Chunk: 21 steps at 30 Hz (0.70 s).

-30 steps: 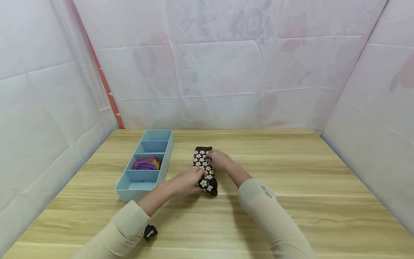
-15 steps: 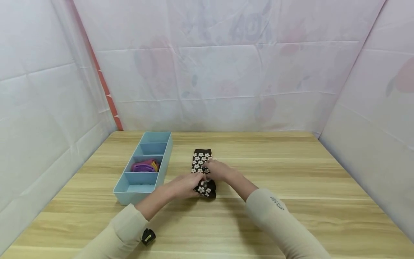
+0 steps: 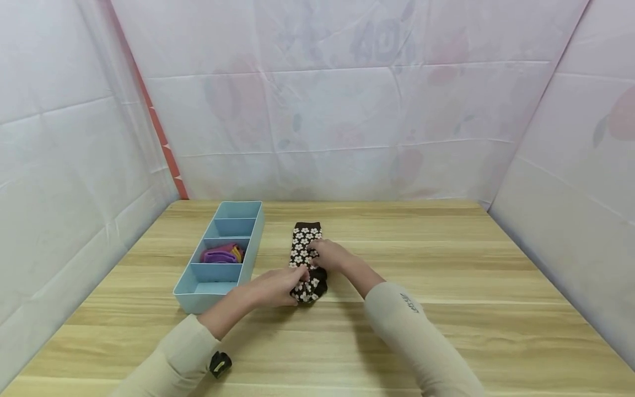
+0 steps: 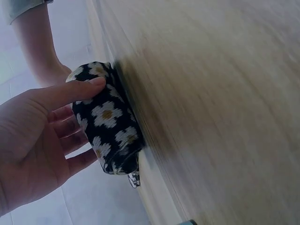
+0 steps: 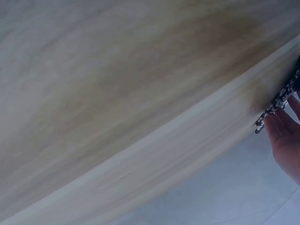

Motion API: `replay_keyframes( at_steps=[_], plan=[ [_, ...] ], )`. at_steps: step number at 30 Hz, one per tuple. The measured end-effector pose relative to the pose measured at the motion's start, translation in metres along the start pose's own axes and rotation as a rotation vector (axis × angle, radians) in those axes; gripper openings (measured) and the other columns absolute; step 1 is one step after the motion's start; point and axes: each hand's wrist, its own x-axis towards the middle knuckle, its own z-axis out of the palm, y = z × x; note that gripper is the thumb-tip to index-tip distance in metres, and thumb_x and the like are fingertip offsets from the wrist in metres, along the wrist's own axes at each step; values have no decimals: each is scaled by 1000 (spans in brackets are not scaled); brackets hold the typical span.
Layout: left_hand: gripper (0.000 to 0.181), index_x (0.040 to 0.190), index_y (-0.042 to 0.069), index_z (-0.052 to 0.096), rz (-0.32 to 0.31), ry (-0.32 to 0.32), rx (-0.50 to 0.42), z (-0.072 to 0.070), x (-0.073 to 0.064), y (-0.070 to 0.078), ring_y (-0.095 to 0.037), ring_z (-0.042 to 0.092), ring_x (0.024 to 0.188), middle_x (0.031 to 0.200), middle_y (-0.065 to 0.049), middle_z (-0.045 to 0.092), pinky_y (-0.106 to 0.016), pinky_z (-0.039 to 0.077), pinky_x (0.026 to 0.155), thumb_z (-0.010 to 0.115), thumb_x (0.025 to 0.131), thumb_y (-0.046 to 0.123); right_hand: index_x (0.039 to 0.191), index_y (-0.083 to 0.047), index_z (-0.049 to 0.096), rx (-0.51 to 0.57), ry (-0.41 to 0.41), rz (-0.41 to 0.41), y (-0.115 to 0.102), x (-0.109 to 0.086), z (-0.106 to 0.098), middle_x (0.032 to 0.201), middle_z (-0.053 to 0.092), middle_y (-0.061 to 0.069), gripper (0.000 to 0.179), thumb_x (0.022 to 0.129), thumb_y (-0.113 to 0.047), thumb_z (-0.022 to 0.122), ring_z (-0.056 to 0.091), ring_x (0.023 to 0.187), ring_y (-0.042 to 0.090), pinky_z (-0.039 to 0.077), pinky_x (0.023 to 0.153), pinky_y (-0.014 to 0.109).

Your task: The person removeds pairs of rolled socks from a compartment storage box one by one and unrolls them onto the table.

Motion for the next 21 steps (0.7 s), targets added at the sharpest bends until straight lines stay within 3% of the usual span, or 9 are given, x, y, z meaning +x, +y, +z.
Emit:
replay_keyframes(
  at_steps=[8,15,21],
  plan=[
    [28,93,10,60,27,-37,65,-3,-6,1,-13,51,87,93,0,50,-22,43,79,77,71,13,121,6,53,41,-12,44,-2,9,-1,119,55,19,37,86,-5,61,50,111,34,38,93,43],
    [34,88,17,49,-37,-78,99,-7,-11,4,-9,49,71,79,8,48,-25,44,64,77,69,16,124,5,52,69,-29,97,-4,18,-1,123,52,19,38,88,-7,60,47,115,33,37,95,42],
    [31,83,16,51,1,-115,117,-12,-22,9,-9,49,67,75,8,48,-24,43,62,78,70,22,125,4,51,81,-33,114,-4,21,0,125,51,19,40,88,-7,61,45,117,34,35,97,42]
  ],
)
